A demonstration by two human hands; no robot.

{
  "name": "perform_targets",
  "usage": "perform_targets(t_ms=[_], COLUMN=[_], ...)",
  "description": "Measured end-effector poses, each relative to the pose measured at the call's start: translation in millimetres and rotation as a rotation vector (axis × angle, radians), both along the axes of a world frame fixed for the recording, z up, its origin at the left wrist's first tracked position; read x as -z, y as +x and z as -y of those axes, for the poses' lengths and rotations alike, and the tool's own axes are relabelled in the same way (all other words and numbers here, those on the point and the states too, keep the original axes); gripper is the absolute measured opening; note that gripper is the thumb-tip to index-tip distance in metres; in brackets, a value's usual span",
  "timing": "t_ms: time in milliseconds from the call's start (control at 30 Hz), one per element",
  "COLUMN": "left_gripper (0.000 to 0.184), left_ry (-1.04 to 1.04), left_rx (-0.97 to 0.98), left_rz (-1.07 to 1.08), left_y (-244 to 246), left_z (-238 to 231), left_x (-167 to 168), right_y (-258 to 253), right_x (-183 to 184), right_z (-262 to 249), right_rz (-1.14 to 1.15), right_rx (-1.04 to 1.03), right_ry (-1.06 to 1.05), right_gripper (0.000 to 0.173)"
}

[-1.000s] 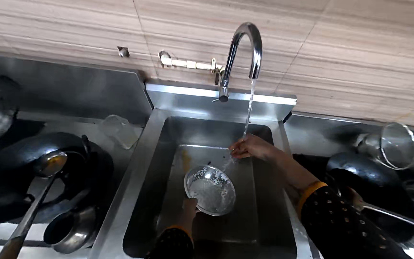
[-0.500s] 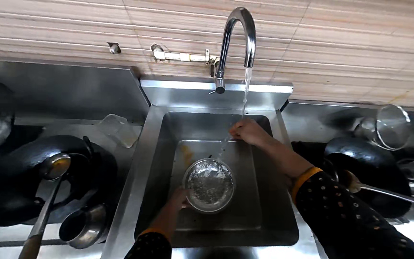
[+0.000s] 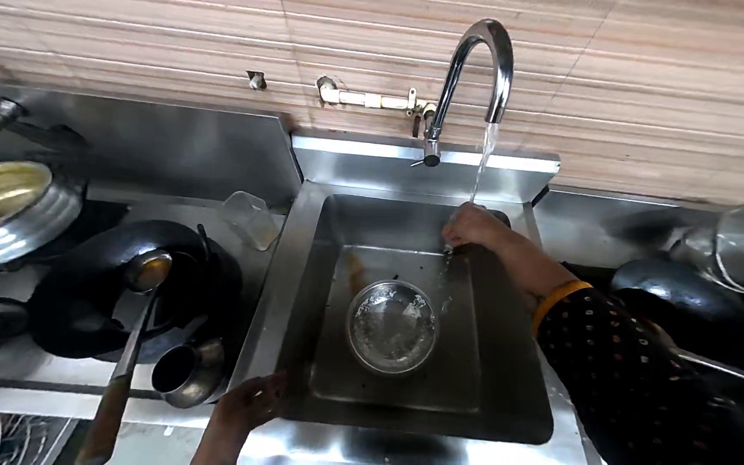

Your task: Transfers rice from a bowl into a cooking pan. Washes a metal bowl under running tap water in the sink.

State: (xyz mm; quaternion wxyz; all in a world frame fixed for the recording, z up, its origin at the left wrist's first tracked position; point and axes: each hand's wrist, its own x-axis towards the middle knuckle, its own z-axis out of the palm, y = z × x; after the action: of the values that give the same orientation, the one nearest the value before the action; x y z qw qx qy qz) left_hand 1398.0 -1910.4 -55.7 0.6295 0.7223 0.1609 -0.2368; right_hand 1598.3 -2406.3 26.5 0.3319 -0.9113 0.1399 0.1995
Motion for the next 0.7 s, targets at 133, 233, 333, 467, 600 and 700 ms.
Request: perform_targets(t_ms=[133, 233, 333, 467, 600, 700], left_gripper=[0.024, 0.028, 0.032, 0.032, 0.031, 0.031], left_ry=[0.007, 0.011, -0.003, 0.001, 0.005, 0.003], left_rx=[-0.056, -0.092, -0.119, -0.118, -0.097, -0.088], left_rz=[-0.043, -0.058, -0.056, -0.057, -0.092, -0.091], left_y=[-25, -29, -26, -26, -27, -28], left_z=[-13, -19, -22, -21, -16, -17], left_x=[-9, -12, -16, -15, -15, -14], right_y=[13, 23, 31, 26, 19, 14], right_x=[-5, -7, -3, -13, -3, 10], right_z=[-20, -27, -27, -28, -18, -11], right_rz=[-0.029, -0.047, -0.064, -0.122, -0.19, -0.238], right_rx=[0.136, 0.073, -0.001, -0.12, -0.121, -0.119], right_ry=[0.141, 0.101, -0.01, -0.256, -0.255, -0.227], right_gripper=[0.021, 0.021, 0.02, 0.02, 0.018, 0.018])
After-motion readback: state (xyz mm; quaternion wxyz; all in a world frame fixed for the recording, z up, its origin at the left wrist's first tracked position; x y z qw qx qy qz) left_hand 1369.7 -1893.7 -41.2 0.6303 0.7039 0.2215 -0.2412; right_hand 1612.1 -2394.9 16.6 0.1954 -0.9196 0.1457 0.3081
